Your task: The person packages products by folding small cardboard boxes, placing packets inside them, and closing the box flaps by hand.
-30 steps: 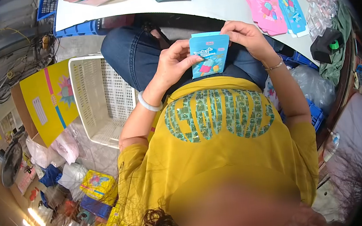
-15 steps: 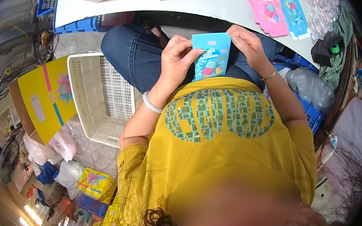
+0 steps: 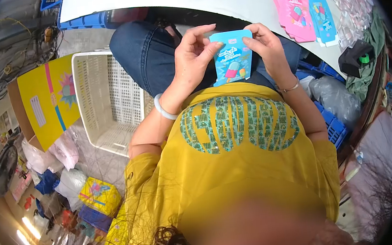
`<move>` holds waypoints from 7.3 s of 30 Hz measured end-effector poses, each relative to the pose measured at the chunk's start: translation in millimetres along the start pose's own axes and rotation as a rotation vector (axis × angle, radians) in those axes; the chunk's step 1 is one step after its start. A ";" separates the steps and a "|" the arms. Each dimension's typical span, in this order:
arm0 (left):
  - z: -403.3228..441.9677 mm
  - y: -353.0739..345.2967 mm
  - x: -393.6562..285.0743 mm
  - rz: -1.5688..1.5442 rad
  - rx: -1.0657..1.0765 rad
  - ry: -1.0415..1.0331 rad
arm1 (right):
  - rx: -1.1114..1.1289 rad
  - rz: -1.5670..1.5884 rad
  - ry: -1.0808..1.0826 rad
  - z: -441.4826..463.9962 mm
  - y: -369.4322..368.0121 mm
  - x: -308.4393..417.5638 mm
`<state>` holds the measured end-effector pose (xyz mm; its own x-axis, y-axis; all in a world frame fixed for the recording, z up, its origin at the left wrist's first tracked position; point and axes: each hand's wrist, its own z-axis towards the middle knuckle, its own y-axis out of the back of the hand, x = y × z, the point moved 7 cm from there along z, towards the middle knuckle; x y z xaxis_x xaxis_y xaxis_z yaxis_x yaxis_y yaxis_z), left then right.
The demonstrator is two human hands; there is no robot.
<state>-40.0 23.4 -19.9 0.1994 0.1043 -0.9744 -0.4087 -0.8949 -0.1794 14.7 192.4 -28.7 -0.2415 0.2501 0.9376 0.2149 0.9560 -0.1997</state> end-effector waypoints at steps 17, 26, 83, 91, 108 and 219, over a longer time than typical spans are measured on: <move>-2.5 -13.7 -21.5 0.469 0.233 -0.180 | 0.107 -0.099 -0.097 10.9 11.2 -1.1; -6.9 -9.2 -2.7 0.352 0.183 -0.072 | 0.121 -0.499 0.457 0.3 6.5 32.0; 2.9 -48.7 7.7 -1.035 0.325 0.517 | 0.190 -1.032 1.282 -57.0 -43.8 85.7; 9.8 -49.8 7.8 -0.717 0.652 0.442 | -0.149 -0.807 0.843 -3.8 -11.5 144.3; 31.3 -41.8 -11.1 -0.525 0.678 0.233 | 0.234 -0.068 -0.036 35.4 4.7 71.7; 133.2 -70.6 13.3 -0.925 0.838 0.448 | 0.051 -0.160 0.534 119.9 47.7 182.2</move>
<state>-127.2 145.7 -38.3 0.9085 0.2308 -0.3483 -0.3538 -0.0183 -0.9351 -132.5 301.9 98.5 0.2483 0.0012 0.9687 0.1656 0.9852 -0.0437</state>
